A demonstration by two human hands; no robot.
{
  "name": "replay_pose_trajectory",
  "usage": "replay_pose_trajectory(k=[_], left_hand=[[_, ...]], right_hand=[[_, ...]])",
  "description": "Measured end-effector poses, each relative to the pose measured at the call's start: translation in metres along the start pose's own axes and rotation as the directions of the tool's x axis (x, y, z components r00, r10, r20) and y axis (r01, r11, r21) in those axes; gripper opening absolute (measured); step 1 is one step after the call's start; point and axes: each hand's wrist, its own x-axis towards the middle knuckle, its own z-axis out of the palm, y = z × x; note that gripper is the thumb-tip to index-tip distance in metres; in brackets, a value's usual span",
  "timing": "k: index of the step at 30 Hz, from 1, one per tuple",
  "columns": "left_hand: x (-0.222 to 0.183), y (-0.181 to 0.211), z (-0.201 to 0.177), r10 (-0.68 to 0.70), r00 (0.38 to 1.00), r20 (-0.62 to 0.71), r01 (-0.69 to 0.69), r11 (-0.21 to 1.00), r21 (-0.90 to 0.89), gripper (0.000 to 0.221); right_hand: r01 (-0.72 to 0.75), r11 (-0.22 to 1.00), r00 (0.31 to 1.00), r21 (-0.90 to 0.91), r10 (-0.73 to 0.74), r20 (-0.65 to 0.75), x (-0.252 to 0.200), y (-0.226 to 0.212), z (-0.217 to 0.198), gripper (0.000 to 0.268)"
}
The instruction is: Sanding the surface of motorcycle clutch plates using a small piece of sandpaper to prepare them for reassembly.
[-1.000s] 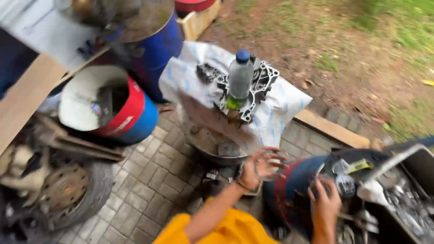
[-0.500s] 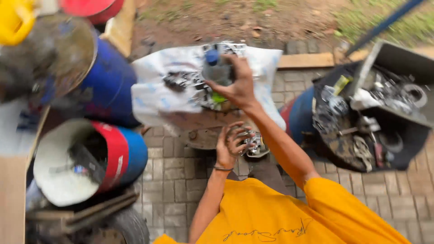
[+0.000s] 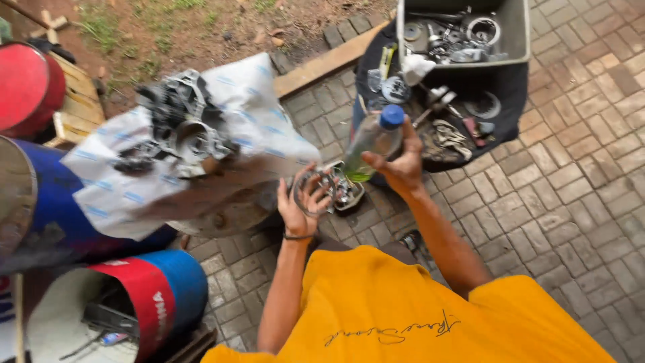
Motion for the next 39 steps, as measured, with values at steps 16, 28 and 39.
replay_pose_trajectory(k=[16, 28, 39], left_hand=[[0.069, -0.244, 0.147, 0.012, 0.96, 0.281, 0.04, 0.983, -0.178, 0.069], [0.189, -0.258, 0.166, -0.133, 0.99, 0.053, 0.133, 0.991, 0.005, 0.066], [0.249, -0.218, 0.177, -0.018, 1.0, -0.024, 0.016, 0.997, -0.073, 0.076]], right_hand=[[-0.143, 0.902, 0.961, -0.409, 0.027, -0.276, -0.039, -0.017, -0.336, 0.048], [-0.203, 0.814, 0.943, -0.543, 0.014, -0.332, 0.052, 0.029, -0.378, 0.05], [-0.07, 0.801, 0.991, -0.595, -0.011, -0.132, 0.148, 0.119, -0.376, 0.067]])
